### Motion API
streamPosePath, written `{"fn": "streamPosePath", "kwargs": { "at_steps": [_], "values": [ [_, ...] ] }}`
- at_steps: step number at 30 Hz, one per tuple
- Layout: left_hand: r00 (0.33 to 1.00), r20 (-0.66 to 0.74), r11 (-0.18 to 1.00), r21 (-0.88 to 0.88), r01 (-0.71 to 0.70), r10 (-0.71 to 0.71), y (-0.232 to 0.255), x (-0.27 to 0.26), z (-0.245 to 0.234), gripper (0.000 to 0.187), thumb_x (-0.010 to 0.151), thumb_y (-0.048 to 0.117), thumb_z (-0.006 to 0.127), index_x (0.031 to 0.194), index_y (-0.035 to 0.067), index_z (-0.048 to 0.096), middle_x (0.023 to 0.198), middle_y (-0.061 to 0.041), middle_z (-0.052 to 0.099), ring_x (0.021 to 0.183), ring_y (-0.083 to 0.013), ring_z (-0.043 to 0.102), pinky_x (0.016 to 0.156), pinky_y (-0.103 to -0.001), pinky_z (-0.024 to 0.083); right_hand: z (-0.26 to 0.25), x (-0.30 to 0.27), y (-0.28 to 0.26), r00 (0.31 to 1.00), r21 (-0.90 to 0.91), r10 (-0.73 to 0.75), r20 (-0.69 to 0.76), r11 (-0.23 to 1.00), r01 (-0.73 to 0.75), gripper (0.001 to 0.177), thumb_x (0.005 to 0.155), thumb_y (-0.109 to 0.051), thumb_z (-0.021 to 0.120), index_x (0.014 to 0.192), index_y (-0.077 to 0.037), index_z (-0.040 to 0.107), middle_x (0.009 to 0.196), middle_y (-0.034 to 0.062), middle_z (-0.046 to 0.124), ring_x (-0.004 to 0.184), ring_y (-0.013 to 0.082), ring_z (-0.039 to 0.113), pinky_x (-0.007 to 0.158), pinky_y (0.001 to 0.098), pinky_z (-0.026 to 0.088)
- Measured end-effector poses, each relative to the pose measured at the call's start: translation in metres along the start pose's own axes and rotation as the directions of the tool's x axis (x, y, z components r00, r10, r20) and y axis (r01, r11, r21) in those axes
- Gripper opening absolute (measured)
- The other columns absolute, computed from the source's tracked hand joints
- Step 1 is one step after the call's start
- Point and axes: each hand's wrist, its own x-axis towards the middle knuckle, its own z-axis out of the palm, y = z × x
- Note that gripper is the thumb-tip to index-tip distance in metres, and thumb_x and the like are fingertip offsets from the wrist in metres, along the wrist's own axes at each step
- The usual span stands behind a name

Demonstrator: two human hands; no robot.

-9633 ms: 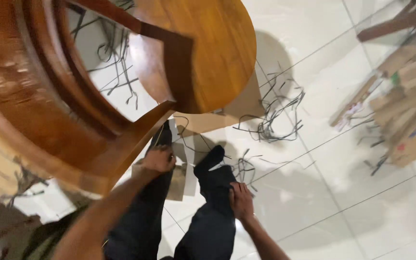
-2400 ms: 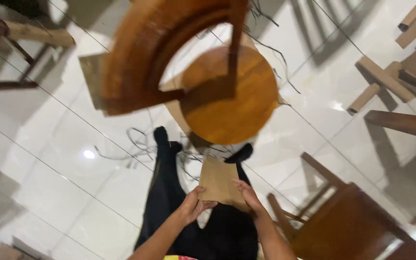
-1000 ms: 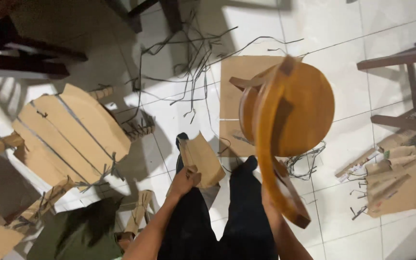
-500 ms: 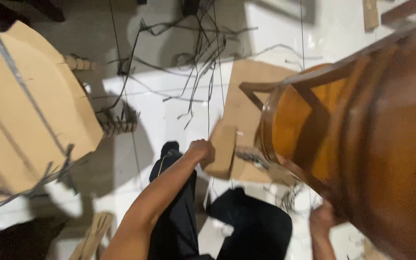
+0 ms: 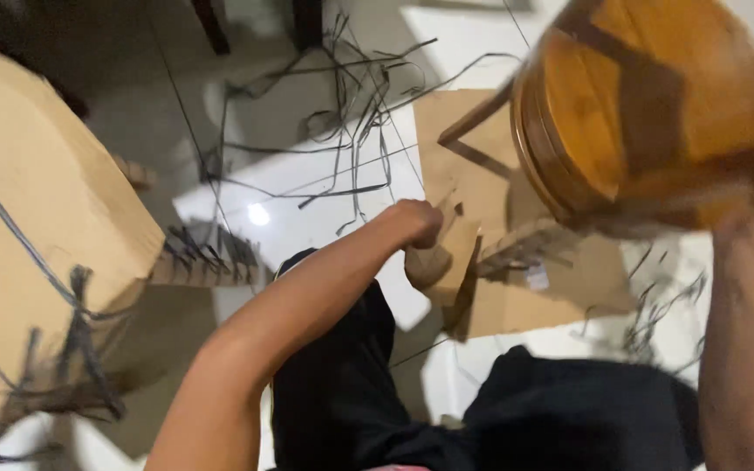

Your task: Wrapping a wooden chair leg with black plastic strips

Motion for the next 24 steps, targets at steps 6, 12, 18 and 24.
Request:
{"fn": "streamPosePath", "kwargs": {
  "at_steps": [6,12,18,24],
  "values": [
    [0.92,0.258,0.955,0.073,0.287,-0.297,0.023,-0.101,-0.088,0.028,0.076,0.005,0.06,0.096,0.002,0.078,0.092,-0.015,0.077,0.081,-0.0345,0.071,0.071,-0.044,0.055,0.111,-0.002,0.021,0.629,0.132,0.26,-0.733,0.961,-0.244,0.031,0.09,-0.01,0.074,0.113,0.002,0.057,0.099,0.0166,0.074,0.084,0.0263,0.073,0.077,0.0338,0.062],
    [0.822,0.371,0.893,0.052,0.447,-0.433,0.049,-0.143,-0.151,0.027,0.091,0.013,0.052,0.088,0.002,0.076,0.085,-0.011,0.075,0.072,-0.023,0.065,0.07,-0.036,0.054,0.163,-0.018,-0.019,0.595,-0.121,0.225,-0.771,0.866,-0.485,0.045,0.093,-0.056,0.067,0.071,-0.017,0.063,0.057,-0.0047,0.061,0.045,0.0108,0.051,0.053,0.0265,0.049],
    [0.781,0.402,0.874,0.126,0.469,-0.477,0.059,-0.135,-0.152,0.035,0.091,0.018,0.045,0.101,0.01,0.078,0.099,-0.006,0.08,0.084,-0.0263,0.07,0.078,-0.039,0.056,0.151,-0.017,-0.023,0.636,-0.092,0.133,-0.761,0.947,-0.308,0.047,0.099,-0.036,0.071,0.121,0.004,0.056,0.085,0.0077,0.068,0.069,0.0204,0.063,0.071,0.0304,0.052],
    [0.721,0.474,0.854,0.154,0.497,-0.505,0.077,-0.135,-0.163,0.031,0.097,0.026,0.048,0.107,0.016,0.076,0.102,-0.002,0.08,0.083,-0.02,0.071,0.078,-0.035,0.055,0.118,-0.048,0.106,0.574,-0.16,0.009,-0.819,0.957,-0.243,0.056,0.101,-0.04,0.076,0.129,-0.013,0.036,0.08,0.0026,0.047,0.069,0.0187,0.039,0.069,0.0326,0.038]
  ]
}}
